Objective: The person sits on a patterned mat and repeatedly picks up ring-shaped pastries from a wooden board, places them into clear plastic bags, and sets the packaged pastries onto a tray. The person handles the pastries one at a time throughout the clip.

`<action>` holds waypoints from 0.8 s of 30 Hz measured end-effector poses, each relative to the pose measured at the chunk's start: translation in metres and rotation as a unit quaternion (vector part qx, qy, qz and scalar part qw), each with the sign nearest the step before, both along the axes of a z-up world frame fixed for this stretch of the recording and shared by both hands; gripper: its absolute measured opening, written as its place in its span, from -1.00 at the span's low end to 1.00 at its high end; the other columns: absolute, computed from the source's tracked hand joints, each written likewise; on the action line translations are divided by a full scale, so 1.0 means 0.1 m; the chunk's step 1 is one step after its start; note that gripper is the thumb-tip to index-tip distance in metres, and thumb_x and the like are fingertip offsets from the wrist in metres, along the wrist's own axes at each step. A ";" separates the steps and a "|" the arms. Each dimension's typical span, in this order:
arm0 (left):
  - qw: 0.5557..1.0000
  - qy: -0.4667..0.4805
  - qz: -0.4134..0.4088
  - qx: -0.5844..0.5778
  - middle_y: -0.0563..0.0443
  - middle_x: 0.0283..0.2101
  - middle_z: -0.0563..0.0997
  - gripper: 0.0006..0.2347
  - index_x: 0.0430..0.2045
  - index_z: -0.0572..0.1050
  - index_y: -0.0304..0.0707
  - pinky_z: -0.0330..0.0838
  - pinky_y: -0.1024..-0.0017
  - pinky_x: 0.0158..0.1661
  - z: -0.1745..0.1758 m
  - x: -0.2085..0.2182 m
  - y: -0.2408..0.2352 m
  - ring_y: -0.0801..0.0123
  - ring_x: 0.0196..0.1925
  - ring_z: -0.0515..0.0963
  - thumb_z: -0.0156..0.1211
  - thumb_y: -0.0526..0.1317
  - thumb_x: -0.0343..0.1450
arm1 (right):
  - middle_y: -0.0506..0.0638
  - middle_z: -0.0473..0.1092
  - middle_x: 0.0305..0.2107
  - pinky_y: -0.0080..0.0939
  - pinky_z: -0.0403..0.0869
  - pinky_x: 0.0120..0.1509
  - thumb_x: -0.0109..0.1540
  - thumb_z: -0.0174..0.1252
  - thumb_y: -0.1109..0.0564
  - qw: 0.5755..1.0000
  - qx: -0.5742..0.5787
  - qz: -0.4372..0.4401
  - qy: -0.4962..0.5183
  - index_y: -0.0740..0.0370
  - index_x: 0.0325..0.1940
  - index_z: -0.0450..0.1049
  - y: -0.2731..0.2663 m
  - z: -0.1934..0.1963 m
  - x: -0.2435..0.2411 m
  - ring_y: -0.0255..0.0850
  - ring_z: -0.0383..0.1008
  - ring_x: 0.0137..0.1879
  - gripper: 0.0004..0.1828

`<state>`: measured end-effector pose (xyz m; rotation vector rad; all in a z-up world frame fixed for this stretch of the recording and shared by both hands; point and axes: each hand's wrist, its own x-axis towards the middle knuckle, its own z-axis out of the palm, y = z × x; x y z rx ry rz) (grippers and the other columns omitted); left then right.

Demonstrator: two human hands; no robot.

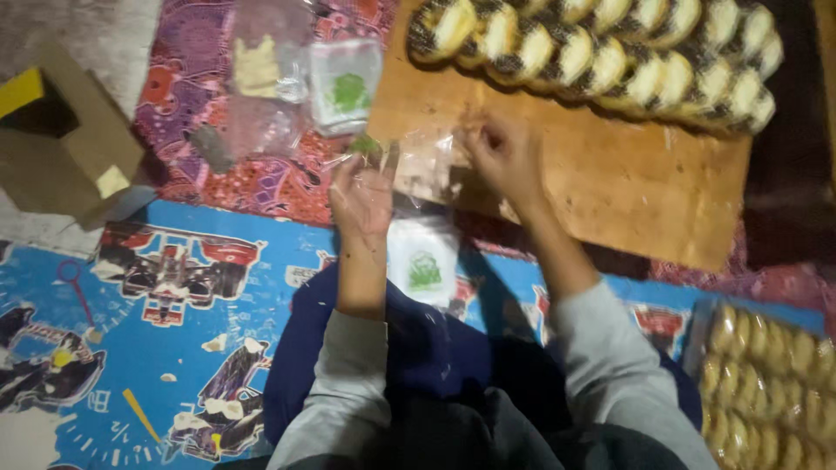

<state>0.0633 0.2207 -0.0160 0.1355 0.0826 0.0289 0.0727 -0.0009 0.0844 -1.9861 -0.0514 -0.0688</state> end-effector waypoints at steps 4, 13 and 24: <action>0.996 0.082 0.000 -0.017 -0.15 -0.11 0.62 -0.77 -0.20 0.52 -0.25 0.40 -0.12 0.20 0.11 0.27 0.32 0.05 0.02 0.59 0.13 -0.10 0.42 | 0.53 0.11 0.29 0.51 0.04 0.33 -0.15 0.61 -0.40 0.911 -0.382 -0.051 -0.149 0.52 0.42 0.18 -0.05 -0.18 1.21 0.46 0.03 0.40 0.37; 0.977 0.159 0.051 -0.130 -0.24 -0.03 0.57 -0.62 -0.12 0.49 -0.38 0.40 -0.06 0.16 -0.17 0.44 0.46 -0.09 0.10 0.53 0.16 0.03 0.45 | 0.23 0.24 0.34 0.46 0.00 0.59 0.09 0.50 -0.34 0.947 -0.311 -0.065 -0.039 0.29 0.47 0.16 0.19 -0.31 1.19 0.20 0.06 0.56 0.11; 0.984 -0.105 0.011 -0.143 -0.14 0.12 0.57 -0.74 -0.18 0.59 -0.26 0.09 -0.29 0.51 0.00 0.12 -0.02 -0.01 0.43 0.37 0.13 -0.12 0.39 | 0.04 0.30 0.16 -0.12 0.39 0.48 0.02 0.49 0.24 0.980 0.186 0.045 -0.054 0.30 0.34 0.32 0.37 0.22 -0.96 -0.15 0.37 0.33 -0.17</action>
